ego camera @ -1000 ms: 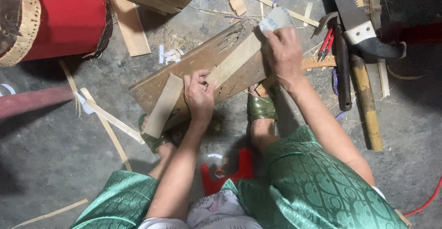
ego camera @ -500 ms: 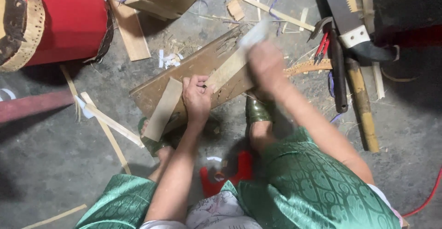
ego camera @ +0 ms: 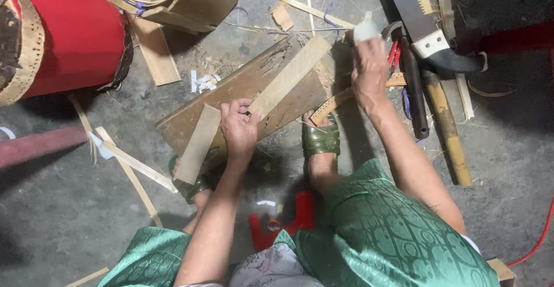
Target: Smoothing the edges of wooden pieces using a sanding block and a shaving tool.
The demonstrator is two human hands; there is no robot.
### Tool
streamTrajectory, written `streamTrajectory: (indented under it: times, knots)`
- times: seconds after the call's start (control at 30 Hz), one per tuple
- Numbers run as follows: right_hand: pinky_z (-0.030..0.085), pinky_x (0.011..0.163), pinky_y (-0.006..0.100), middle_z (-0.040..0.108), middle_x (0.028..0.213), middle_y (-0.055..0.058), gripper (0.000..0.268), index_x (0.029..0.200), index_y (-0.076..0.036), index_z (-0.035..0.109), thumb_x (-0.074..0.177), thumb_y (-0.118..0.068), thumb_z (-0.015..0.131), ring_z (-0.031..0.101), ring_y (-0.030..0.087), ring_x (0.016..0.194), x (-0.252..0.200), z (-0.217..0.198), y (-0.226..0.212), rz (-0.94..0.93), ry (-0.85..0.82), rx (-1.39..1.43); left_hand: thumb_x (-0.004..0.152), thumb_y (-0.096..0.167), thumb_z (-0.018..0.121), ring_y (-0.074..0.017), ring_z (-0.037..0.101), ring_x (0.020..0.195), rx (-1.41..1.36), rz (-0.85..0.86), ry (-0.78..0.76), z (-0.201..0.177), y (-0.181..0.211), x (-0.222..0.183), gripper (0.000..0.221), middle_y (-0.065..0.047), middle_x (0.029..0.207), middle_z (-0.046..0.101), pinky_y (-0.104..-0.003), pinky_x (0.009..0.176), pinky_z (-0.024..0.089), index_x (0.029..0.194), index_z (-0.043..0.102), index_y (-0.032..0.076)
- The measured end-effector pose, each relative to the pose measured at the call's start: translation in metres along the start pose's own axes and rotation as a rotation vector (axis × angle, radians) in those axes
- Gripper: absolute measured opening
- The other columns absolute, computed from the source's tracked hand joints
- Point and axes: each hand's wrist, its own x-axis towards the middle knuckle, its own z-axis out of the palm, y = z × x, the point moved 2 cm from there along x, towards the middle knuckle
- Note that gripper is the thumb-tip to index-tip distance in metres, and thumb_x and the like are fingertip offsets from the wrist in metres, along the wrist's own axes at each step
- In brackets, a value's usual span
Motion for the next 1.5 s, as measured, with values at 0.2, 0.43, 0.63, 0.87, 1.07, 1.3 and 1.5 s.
streamTrajectory:
  times: [0.2,0.43,0.63,0.87,1.07,1.3,1.5]
  knots:
    - [0.054,0.085,0.045,0.062,0.108,0.011,0.031,0.124,-0.008,0.068,0.099,-0.026,0.073,0.062,0.032,0.100,-0.073,0.009,0.001,0.036,-0.281,0.166,0.075,0.010,0.092,-0.0252,0.066,0.071,0.075,0.045,-0.013,0.003,0.011,-0.005,0.046,-0.010,0.097,0.052,-0.038,0.066,0.059,0.112,0.064,0.006]
    - [0.050,0.093,0.043,0.065,0.110,0.012,0.017,0.112,-0.011,0.076,0.099,-0.019,0.080,0.061,0.032,0.105,-0.109,-0.052,0.046,0.166,-0.002,0.031,0.073,0.011,0.093,-0.0292,0.067,0.068,0.072,0.062,-0.036,0.007,-0.007,0.002,0.048,-0.012,0.096,0.055,-0.040,0.063,0.056,0.107,0.061,0.007]
    - [0.048,0.086,0.045,0.045,0.116,0.017,0.030,0.122,0.001,0.063,0.103,-0.022,0.059,0.045,0.029,0.110,-0.149,-0.100,0.127,0.401,0.270,-0.223,0.090,0.010,0.079,-0.0130,0.053,0.067,0.036,-0.036,-0.157,0.004,0.022,-0.005,0.037,-0.003,0.095,0.057,-0.027,0.055,0.046,0.114,0.051,0.012]
    - [0.048,0.091,0.051,0.051,0.138,0.016,0.078,0.143,-0.011,0.060,0.072,0.006,0.086,0.042,0.035,0.128,-0.115,-0.112,0.169,0.236,0.082,-0.642,0.087,0.022,0.080,-0.0126,0.056,0.066,0.159,0.030,-0.146,0.002,0.021,-0.003,0.040,-0.003,0.103,0.061,-0.031,0.062,0.047,0.121,0.061,0.012]
    - [0.042,0.091,0.051,0.068,0.138,0.007,0.076,0.143,-0.013,0.065,0.069,-0.003,0.081,0.048,0.032,0.133,-0.089,-0.117,0.198,0.083,-0.145,-0.694,0.087,0.026,0.080,-0.0120,0.057,0.068,0.166,0.043,-0.134,0.004,0.012,-0.001,0.040,-0.002,0.105,0.064,-0.031,0.063,0.049,0.120,0.061,0.014]
    - [0.039,0.083,0.032,0.071,0.115,-0.002,0.060,0.133,-0.024,0.069,0.077,-0.045,0.078,0.055,0.020,0.107,-0.081,-0.149,0.162,-0.099,-0.353,-0.929,0.086,0.025,0.083,-0.0122,0.061,0.070,0.234,-0.065,-0.171,0.004,0.013,0.002,0.043,0.000,0.111,0.065,-0.032,0.064,0.052,0.121,0.059,0.021]
    - [0.045,0.080,0.042,0.064,0.102,0.006,0.060,0.117,-0.012,0.069,0.063,-0.027,0.092,0.058,0.027,0.096,-0.149,-0.076,0.078,-0.037,-0.304,-0.426,0.076,0.020,0.090,-0.0255,0.066,0.070,0.148,0.026,-0.115,0.003,0.010,0.000,0.046,-0.007,0.094,0.067,-0.040,0.069,0.051,0.115,0.067,0.016]
